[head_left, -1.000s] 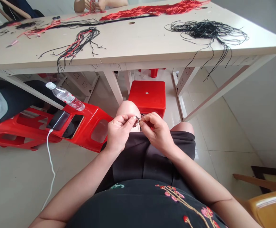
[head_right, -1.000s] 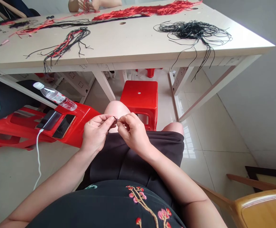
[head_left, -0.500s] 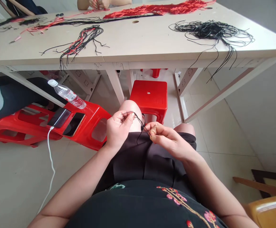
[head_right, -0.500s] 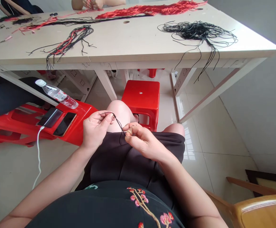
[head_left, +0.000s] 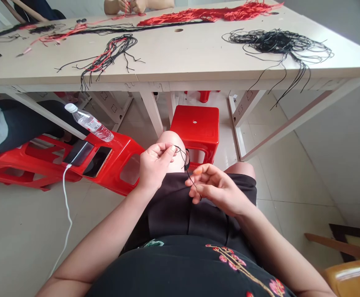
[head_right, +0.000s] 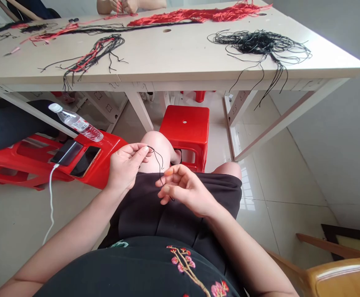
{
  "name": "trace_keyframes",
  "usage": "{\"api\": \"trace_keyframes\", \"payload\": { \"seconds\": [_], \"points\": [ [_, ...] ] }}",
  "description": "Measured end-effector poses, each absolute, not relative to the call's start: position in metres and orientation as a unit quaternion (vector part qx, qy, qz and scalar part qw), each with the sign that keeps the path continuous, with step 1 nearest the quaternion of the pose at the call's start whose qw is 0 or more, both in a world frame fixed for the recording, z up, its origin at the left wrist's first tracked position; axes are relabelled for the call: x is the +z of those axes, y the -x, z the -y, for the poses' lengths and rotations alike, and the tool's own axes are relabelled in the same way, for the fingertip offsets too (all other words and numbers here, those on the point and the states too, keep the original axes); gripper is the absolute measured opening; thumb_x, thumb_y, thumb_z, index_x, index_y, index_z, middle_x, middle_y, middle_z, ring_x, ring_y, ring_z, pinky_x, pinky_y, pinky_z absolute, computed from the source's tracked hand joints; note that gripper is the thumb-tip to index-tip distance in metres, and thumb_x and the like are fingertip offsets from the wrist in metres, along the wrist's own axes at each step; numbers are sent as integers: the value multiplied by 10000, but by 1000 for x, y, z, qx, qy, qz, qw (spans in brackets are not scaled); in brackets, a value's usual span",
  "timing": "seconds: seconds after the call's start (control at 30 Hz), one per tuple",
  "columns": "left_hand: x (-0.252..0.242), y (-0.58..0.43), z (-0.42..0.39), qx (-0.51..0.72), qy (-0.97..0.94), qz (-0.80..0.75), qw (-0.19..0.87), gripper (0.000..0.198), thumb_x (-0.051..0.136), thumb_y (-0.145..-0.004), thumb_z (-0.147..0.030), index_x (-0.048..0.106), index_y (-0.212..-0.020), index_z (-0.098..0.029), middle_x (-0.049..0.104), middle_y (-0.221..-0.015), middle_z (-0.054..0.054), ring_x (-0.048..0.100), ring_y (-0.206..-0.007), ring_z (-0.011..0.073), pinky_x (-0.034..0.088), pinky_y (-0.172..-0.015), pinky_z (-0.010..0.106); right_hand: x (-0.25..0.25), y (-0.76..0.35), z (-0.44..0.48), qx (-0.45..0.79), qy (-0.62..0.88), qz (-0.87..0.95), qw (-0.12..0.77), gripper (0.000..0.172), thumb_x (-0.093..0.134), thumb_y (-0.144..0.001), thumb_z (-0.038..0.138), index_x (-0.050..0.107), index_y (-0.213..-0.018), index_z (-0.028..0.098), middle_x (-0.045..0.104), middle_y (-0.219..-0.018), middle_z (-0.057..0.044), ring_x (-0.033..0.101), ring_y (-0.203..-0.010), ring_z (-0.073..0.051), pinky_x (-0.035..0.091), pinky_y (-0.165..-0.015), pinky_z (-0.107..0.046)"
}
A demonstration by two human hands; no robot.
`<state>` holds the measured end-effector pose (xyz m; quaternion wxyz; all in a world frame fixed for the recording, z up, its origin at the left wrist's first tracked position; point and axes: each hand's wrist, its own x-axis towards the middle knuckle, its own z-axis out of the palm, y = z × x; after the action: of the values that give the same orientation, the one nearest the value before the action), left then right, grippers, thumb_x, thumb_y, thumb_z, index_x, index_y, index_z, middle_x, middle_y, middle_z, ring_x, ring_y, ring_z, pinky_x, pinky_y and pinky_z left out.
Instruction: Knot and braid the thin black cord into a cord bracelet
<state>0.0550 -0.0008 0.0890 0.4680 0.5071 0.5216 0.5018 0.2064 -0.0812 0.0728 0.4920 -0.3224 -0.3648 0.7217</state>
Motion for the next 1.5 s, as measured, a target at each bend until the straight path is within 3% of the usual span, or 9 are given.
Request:
{"api": "trace_keyframes", "payload": {
  "seconds": [0.13, 0.2, 0.33, 0.4, 0.7, 1.0, 1.23, 1.4, 1.5],
  "points": [
    [91, -55, 2, 490, -511, -523, 475, 202, 671, -658, -322, 657, -758, -148, 684, -700, 44, 641, -703, 140, 497, -601, 225, 60, -189, 70, 662, 417, 390, 486, 296, 613, -770, 348, 468, -989, 212, 625, -758, -10, 541, -504, -95, 401, -402, -202],
    [91, -55, 2, 484, -509, -527, 479, 199, 677, -650, -319, 658, -756, -151, 681, -702, 36, 627, -661, 124, 493, -593, 223, 57, -186, 67, 568, 480, 482, 464, 198, 568, -800, 353, 531, -913, 195, 622, -706, -11, 529, -502, -103, 421, -444, -230],
    [89, -55, 4, 450, -530, -525, 490, 174, 679, -653, -309, 663, -742, -160, 659, -657, 5, 573, -565, 87, 475, -570, 211, 61, -189, 63, 308, 501, 683, 433, 104, 506, -835, 224, 598, -819, 179, 623, -789, -50, 576, -726, -152, 467, -666, -281],
    [86, -55, 5, 434, -548, -511, 499, 163, 675, -663, -305, 660, -737, -161, 649, -645, -1, 576, -586, 89, 470, -583, 207, 68, -191, 60, 256, 478, 719, 434, 99, 499, -831, 187, 597, -836, 173, 611, -807, -52, 567, -731, -142, 460, -665, -261],
    [87, -57, 8, 428, -545, -467, 549, 243, 728, -611, -319, 671, -771, -146, 663, -701, 20, 602, -668, 112, 476, -672, 235, 90, -198, 41, 290, 512, 664, 461, 85, 522, -803, 200, 577, -744, 172, 608, -694, -1, 533, -608, -102, 414, -550, -207],
    [104, -58, 12, 387, -471, -508, 608, 258, 756, -563, -296, 703, -750, -128, 637, -619, 15, 489, -493, 58, 402, -500, 205, 82, -199, 31, 340, 528, 597, 499, 123, 525, -799, 256, 578, -724, 174, 635, -692, -3, 561, -603, -105, 429, -545, -210],
    [105, -53, 11, 377, -441, -484, 655, 243, 770, -554, -285, 700, -728, -131, 626, -612, 4, 489, -518, 53, 391, -513, 197, 86, -197, 35, 315, 533, 609, 495, 114, 550, -788, 249, 572, -705, 175, 624, -651, 10, 549, -573, -94, 413, -519, -196],
    [102, -53, 12, 339, -487, -497, 633, 196, 762, -563, -266, 701, -696, -136, 617, -563, -6, 470, -497, 49, 371, -494, 189, 96, -209, 30, 250, 496, 706, 438, 105, 533, -817, 214, 582, -729, 183, 623, -696, 4, 545, -628, -105, 429, -603, -226],
    [104, -54, 13, 349, -473, -503, 633, 191, 757, -563, -263, 683, -679, -131, 605, -548, -9, 456, -471, 45, 360, -475, 189, 97, -215, 28, 171, 496, 710, 469, 78, 540, -817, 217, 580, -754, 192, 627, -791, -25, 555, -765, -147, 435, -736, -295]
  ]
}}
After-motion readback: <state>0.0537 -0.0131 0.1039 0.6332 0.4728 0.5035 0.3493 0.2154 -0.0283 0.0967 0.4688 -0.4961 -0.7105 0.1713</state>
